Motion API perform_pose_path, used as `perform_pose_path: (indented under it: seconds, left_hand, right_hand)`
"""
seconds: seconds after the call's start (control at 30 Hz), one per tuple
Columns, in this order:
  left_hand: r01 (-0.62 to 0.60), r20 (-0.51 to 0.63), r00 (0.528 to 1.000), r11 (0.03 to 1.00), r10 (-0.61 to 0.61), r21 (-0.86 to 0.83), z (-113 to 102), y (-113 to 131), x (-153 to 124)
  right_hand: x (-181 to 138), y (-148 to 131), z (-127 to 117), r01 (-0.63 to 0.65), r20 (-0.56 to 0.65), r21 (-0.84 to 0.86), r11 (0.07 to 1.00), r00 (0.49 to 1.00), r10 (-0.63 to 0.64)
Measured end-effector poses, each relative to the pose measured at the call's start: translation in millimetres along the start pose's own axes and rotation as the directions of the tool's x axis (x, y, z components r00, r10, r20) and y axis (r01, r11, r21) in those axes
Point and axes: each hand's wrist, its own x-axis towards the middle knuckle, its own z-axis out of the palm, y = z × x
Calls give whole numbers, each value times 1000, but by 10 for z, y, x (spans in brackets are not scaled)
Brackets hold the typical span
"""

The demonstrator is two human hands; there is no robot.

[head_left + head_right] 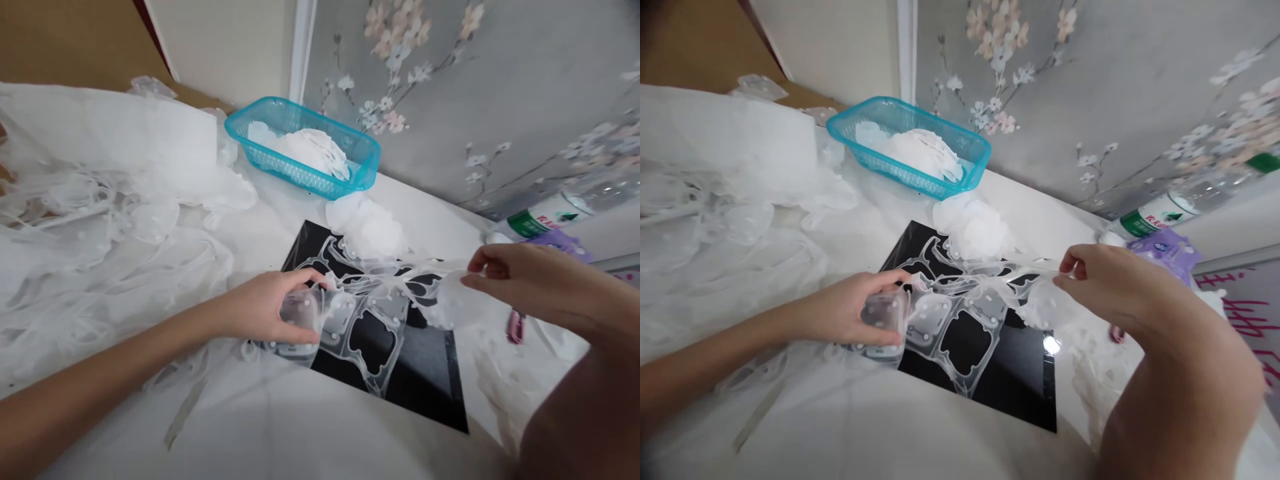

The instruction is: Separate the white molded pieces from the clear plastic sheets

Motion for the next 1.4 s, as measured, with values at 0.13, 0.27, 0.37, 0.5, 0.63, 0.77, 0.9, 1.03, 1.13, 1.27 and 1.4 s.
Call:
perform_pose_path:
  seconds: [0.13, 0.27, 0.37, 0.5, 0.63, 0.77, 0.9, 1.03, 1.13, 1.27, 1.4]
  left_hand:
    - [-34, 5, 999, 988, 35, -149, 9, -27, 17]
    - [-80, -85, 995, 956, 58, -282, 80, -46, 30]
    - [-107, -153, 986, 948, 62, -301, 111, -57, 35]
    - [-107, -207, 978, 893, 16, -438, 59, -63, 53]
    - [-34, -136, 990, 853, -44, -520, -18, -81, 77]
    - [-8, -143, 986, 844, -82, -537, -20, -76, 83]
    - [-36, -199, 973, 771, -119, -636, -9, -61, 83]
    - [-29, -160, 982, 754, -101, -656, -42, -43, 76]
    - [-49, -150, 987, 761, -64, -647, -45, -23, 73]
    - [-83, -232, 969, 767, -88, -637, -4, -32, 86]
    - [-80, -262, 957, 759, -122, -647, 13, -63, 91]
  right_hand:
    - [-117, -481, 28, 77, 30, -194, 978, 997, -72]
    - [-262, -1086, 364, 552, -29, 136, 822, 832, -554]
    - [-280, -1257, 614, 645, 79, 318, 695, 713, -697]
    - [-210, -1162, 624, 440, 44, 482, 758, 851, -523]
    - [-131, -1061, 516, 159, 66, 689, 707, 958, -280]
    - [-98, -1063, 549, 23, 129, 747, 664, 975, -179]
    - [-104, -1095, 599, 4, 97, 772, 636, 988, -123]
    - [-110, -1107, 613, 14, 46, 824, 567, 995, -91]
    - [-104, -1104, 629, 36, 25, 848, 529, 994, -108]
    - [-109, -1114, 645, 67, 31, 799, 597, 988, -152]
    - [-125, -1135, 636, 90, -2, 776, 624, 990, -141]
